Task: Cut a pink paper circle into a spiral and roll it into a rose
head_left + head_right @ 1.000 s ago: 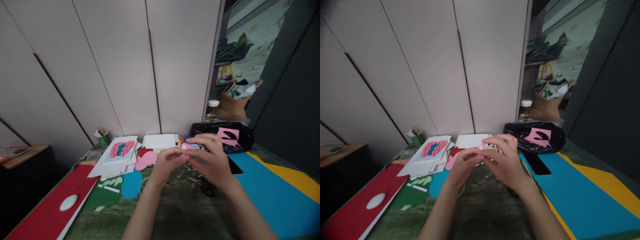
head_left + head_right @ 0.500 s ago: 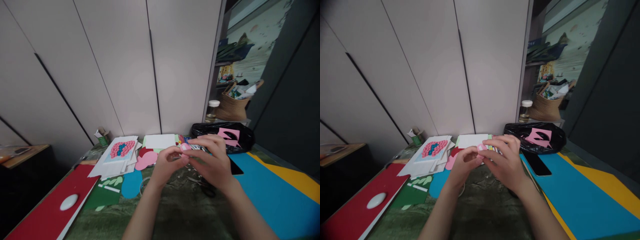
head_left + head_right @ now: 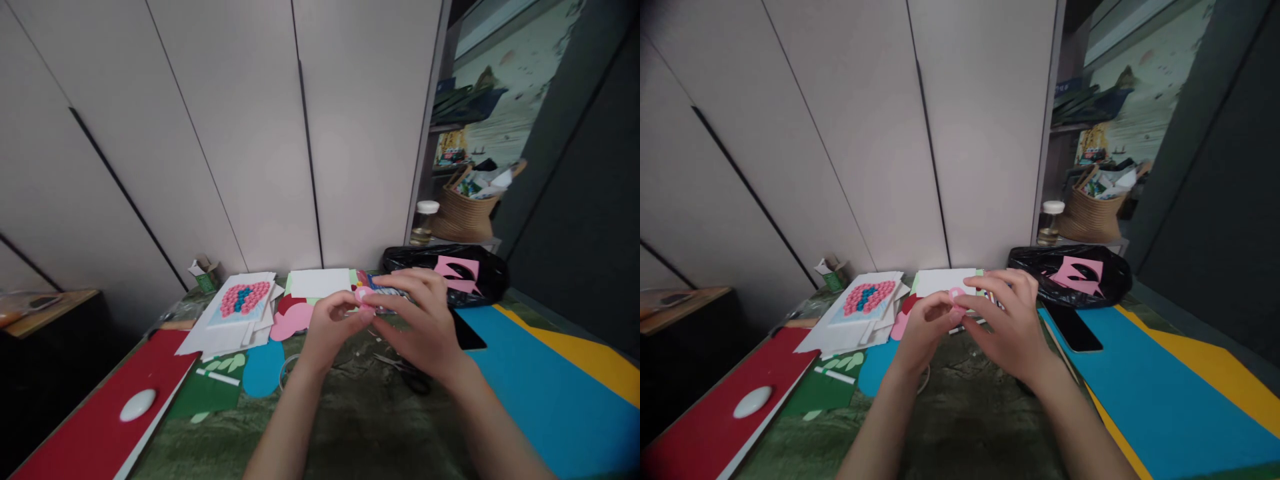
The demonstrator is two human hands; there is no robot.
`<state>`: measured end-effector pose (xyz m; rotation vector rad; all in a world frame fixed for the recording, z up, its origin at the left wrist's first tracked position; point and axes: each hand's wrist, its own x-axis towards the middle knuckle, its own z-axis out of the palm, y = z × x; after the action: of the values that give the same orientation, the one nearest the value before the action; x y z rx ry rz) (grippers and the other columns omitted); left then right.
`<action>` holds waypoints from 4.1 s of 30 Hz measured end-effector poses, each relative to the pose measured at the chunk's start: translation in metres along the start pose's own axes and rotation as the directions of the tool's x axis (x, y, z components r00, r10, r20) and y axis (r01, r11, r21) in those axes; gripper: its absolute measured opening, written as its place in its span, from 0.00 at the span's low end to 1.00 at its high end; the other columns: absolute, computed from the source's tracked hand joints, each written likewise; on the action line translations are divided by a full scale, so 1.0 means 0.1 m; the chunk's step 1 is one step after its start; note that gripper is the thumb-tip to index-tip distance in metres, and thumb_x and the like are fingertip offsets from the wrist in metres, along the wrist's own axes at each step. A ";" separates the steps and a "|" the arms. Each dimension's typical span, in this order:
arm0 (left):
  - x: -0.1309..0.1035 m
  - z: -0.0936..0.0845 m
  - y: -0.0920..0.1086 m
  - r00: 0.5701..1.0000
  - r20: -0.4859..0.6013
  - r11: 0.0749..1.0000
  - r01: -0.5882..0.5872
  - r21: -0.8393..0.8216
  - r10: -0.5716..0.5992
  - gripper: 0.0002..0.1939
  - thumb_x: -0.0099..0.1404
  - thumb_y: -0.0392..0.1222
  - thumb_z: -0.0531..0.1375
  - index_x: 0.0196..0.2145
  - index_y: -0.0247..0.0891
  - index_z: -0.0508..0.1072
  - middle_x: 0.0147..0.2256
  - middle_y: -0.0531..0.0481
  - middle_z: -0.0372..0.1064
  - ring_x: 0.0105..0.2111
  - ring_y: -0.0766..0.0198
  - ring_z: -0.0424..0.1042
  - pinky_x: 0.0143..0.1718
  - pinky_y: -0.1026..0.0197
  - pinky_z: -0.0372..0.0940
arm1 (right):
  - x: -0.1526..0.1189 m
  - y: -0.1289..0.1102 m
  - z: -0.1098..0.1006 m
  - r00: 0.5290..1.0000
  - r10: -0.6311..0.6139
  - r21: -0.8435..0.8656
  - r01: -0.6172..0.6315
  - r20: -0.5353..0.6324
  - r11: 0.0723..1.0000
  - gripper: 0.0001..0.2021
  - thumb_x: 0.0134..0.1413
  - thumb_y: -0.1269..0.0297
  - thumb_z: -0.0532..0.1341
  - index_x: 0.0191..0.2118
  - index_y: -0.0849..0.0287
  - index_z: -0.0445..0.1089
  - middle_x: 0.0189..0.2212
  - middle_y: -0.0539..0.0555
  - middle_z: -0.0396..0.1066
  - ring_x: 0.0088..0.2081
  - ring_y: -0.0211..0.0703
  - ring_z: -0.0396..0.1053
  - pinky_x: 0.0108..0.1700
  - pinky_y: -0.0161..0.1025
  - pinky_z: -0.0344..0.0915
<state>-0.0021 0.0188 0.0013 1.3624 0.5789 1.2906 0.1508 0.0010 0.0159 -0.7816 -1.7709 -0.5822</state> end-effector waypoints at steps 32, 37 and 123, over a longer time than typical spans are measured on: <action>-0.01 0.01 0.06 0.999 0.038 1.000 -0.001 0.007 0.000 0.11 0.50 0.40 0.68 0.29 0.36 0.71 0.28 0.54 0.66 0.32 0.67 0.65 0.35 0.65 0.60 | -0.02 0.03 0.01 0.998 -0.050 -0.046 0.048 -0.036 0.998 0.11 0.46 0.71 0.66 0.35 0.48 0.72 0.39 0.49 0.72 0.44 0.47 0.64 0.48 0.51 0.60; -0.01 -0.03 0.07 0.998 0.058 0.995 -0.031 0.095 0.026 0.09 0.55 0.43 0.64 0.32 0.36 0.72 0.32 0.51 0.68 0.35 0.65 0.66 0.38 0.63 0.60 | -0.01 0.03 0.00 0.999 -0.044 -0.058 0.042 -0.031 0.997 0.09 0.46 0.69 0.67 0.35 0.48 0.72 0.40 0.49 0.72 0.44 0.48 0.64 0.48 0.52 0.60; -0.02 -0.17 0.16 0.962 0.261 0.885 -0.051 0.463 -0.081 0.06 0.56 0.42 0.64 0.32 0.39 0.78 0.33 0.48 0.76 0.35 0.62 0.72 0.38 0.61 0.64 | 0.02 0.19 -0.19 0.889 0.088 0.349 -0.265 0.450 0.899 0.07 0.54 0.65 0.62 0.39 0.49 0.74 0.30 0.49 0.75 0.36 0.40 0.66 0.40 0.43 0.64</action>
<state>-0.0229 0.0187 0.0114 1.8957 0.7345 0.9534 0.1767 0.0006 0.0238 -0.8077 -2.0917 0.1011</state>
